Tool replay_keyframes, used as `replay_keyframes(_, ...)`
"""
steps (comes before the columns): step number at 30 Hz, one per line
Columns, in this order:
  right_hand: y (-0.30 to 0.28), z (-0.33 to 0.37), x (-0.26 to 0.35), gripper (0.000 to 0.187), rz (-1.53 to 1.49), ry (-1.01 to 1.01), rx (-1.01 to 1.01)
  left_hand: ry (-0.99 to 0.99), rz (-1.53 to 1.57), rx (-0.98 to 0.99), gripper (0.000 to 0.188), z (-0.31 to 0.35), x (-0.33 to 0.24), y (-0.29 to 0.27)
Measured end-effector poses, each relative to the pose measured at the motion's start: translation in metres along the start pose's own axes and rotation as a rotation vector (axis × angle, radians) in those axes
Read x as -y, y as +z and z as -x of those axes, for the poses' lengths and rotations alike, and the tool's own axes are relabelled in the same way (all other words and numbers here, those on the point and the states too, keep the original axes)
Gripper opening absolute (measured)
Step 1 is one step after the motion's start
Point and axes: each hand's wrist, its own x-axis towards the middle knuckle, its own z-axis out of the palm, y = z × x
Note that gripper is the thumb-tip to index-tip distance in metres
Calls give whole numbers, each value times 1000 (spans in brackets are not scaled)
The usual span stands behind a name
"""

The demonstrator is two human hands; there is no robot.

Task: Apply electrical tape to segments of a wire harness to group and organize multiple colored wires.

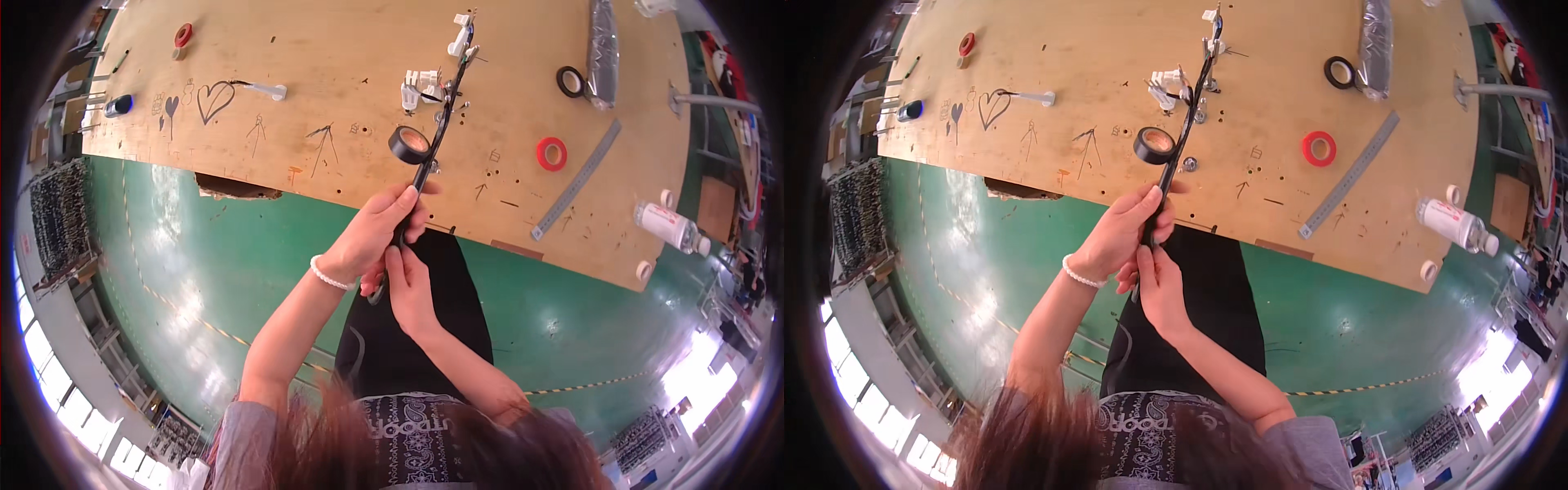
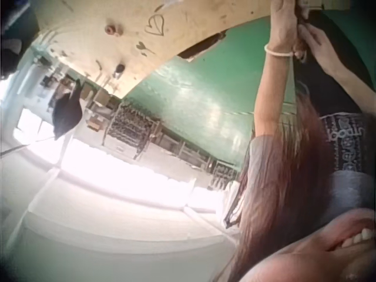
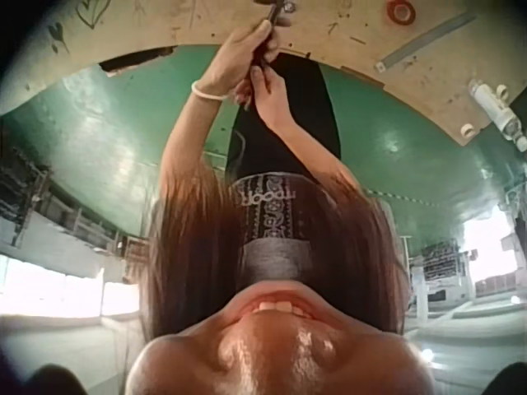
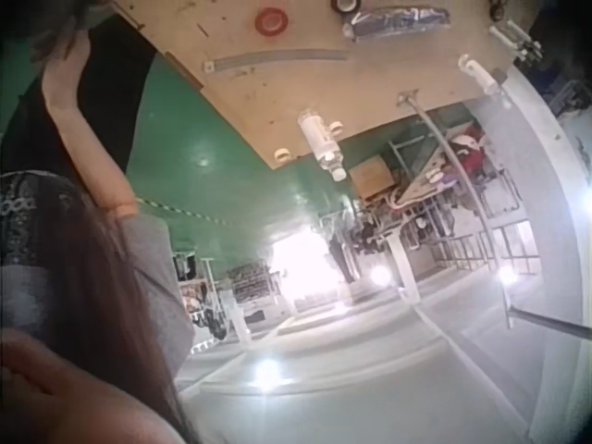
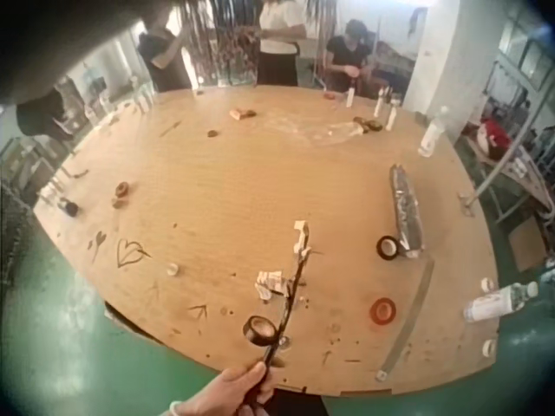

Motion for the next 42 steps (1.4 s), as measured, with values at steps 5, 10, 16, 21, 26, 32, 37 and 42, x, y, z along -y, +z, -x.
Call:
replay_keyframes(5,-34,-21,21,38,90,111,210,-70,211,-77,27,-8,-4,5)
replay_keyframes(10,-51,-74,27,76,-41,-224,447,-133,373,-31,27,-2,-10,-9)
replay_keyframes(16,-16,-128,30,84,-530,-154,356,-306,432,-18,26,0,-31,-14)
replay_keyframes(21,-8,-140,15,37,-458,-232,133,-310,344,-29,26,2,-43,-17)
replay_keyframes(26,-10,-140,-1,46,-317,-374,131,-339,305,-4,27,2,-50,-22)
replay_keyframes(32,-9,-145,11,47,-482,-358,225,-393,372,27,27,0,-53,-27)
replay_keyframes(37,-2,-144,-9,36,-335,-476,49,-422,367,24,27,-1,-57,-28)
replay_keyframes(42,4,-91,7,33,122,-514,-335,-272,170,-62,29,2,-55,-25)
